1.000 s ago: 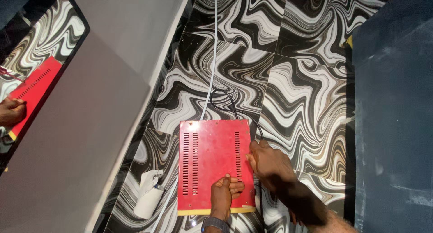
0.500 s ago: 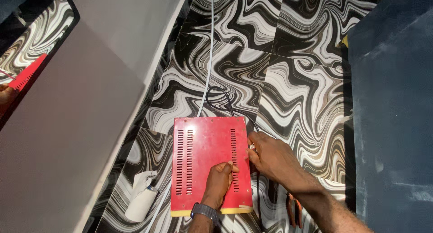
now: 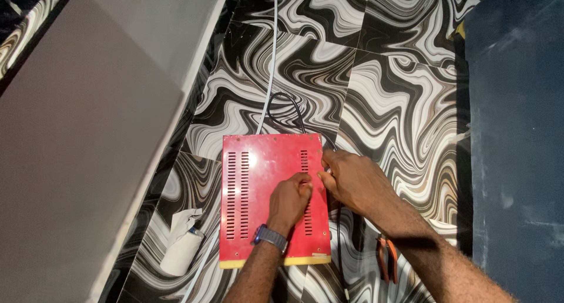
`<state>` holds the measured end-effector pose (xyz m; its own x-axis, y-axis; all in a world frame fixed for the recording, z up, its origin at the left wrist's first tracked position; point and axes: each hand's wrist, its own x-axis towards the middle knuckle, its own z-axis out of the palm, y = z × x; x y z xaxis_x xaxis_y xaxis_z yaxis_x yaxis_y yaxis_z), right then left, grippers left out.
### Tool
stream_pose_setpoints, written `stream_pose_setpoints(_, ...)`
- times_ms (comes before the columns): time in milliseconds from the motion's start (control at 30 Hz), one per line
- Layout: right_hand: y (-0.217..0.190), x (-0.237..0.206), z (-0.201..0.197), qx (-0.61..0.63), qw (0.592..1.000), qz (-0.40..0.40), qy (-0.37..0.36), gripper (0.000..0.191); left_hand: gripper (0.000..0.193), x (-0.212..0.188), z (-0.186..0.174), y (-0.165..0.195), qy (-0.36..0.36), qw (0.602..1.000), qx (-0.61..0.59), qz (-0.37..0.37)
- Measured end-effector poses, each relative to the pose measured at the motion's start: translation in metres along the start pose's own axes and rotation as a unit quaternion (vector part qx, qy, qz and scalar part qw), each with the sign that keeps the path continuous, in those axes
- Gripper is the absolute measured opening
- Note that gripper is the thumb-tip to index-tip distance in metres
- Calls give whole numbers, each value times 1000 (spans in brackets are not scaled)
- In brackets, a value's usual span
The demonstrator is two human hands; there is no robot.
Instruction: The person kneels on a patterned tiled floor and uses a screwdriver to unscrew the casing of a red electrical appliance, then manipulates the black power cable and connectors at its rear panel.
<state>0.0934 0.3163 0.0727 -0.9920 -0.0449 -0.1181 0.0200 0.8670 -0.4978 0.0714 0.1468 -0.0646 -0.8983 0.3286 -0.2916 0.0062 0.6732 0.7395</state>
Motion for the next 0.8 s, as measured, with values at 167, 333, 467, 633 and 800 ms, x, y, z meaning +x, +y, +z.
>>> stream_pose_setpoints(167, 1, -6, -3, 16, 998, 44, -32, 28, 38, 44, -39, -7, 96, 979, 175, 31)
stream_pose_setpoints(333, -1, -8, 3, 10, 997, 64, -38, 28, 39, 92, -47, -10, 81, 957, 252, 117)
stream_pose_setpoints(467, -1, -9, 8, -13, 998, 56, -23, 26, 37, 106, -40, -19, 89, 952, 273, 107)
stream_pose_setpoints(633, -2, -10, 9, -20, 998, 48, -24, 27, 35, 110, -38, -30, 116, 954, 246, 124)
stream_pose_setpoints(800, -3, -11, 7, -36, 998, 44, -36, 27, 28, 105, -40, -39, 103, 954, 245, 137)
